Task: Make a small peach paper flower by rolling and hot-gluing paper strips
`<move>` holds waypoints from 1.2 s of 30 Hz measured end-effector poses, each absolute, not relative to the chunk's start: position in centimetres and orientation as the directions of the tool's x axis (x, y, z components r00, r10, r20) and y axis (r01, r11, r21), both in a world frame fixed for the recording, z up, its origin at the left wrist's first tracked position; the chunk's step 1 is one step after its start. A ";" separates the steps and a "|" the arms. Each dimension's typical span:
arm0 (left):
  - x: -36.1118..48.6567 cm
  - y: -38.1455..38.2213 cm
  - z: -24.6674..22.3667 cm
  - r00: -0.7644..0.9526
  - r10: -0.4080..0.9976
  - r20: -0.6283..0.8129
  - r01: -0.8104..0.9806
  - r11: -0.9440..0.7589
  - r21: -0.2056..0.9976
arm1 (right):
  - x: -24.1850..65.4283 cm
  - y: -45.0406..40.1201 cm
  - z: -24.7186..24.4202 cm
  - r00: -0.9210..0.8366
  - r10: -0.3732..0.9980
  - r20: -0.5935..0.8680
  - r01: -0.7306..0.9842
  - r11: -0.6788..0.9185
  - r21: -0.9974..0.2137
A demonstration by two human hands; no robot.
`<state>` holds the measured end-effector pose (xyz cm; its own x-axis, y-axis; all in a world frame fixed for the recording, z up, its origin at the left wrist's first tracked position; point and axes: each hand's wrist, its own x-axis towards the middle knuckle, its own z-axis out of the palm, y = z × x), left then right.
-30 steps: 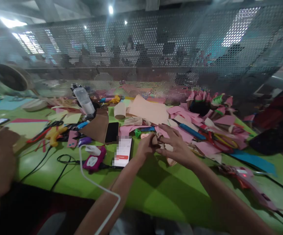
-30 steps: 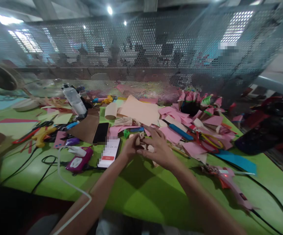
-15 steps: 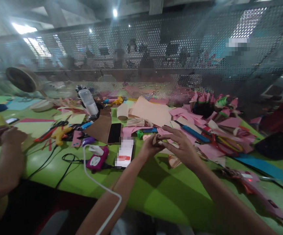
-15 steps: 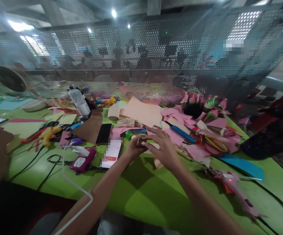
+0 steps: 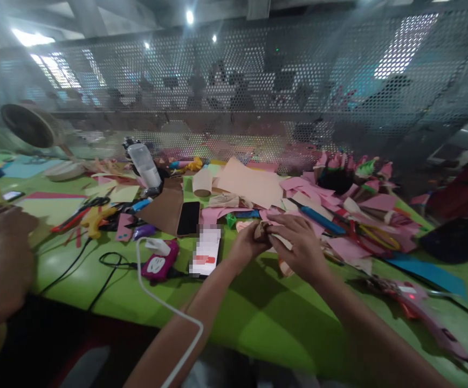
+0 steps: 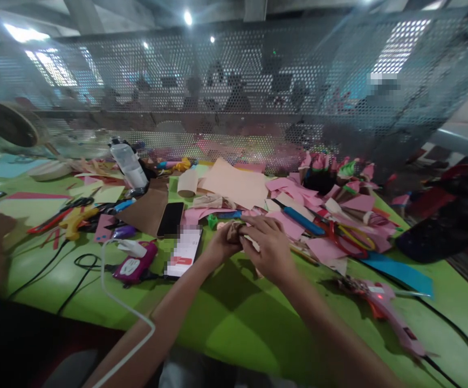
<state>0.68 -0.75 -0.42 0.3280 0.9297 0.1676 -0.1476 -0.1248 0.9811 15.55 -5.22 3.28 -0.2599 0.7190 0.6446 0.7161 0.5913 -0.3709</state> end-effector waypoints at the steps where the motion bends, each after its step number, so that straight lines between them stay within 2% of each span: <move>1: 0.7 -0.7 -0.3 0.323 0.933 0.159 -0.137 -0.121 0.983 | 15.5 -5.4 3.5 -0.265 0.716 0.646 0.728 0.588 -0.353; 5: 0.5 -0.5 -0.2 0.328 0.933 0.146 -0.106 -0.117 0.987 | 15.5 -5.7 3.9 -0.235 0.682 0.692 0.754 0.578 -0.313; 9: 0.3 -0.5 -0.5 0.317 0.934 0.166 -0.148 -0.125 0.981 | 15.5 -5.7 3.9 -0.311 0.651 0.692 0.739 0.624 -0.255; 17: 0.2 -1.1 -0.7 0.326 0.931 0.162 -0.269 -0.072 0.960 | 14.9 -5.6 3.5 -0.405 0.709 0.577 0.738 0.627 -0.252; 22: 0.1 -0.7 -0.8 0.308 0.944 0.118 -0.305 -0.019 0.952 | 14.5 -5.4 2.8 -0.412 0.738 0.534 0.726 0.620 -0.298; 30: 0.3 -0.1 -0.9 0.377 0.924 0.065 -0.481 0.135 0.866 | 15.0 -5.4 3.5 -0.261 0.650 0.713 0.711 0.630 -0.314; 36: 0.3 -0.7 -0.6 0.393 0.918 0.063 -0.468 0.141 0.872 | 15.1 -5.2 3.5 -0.329 0.693 0.642 0.746 0.607 -0.273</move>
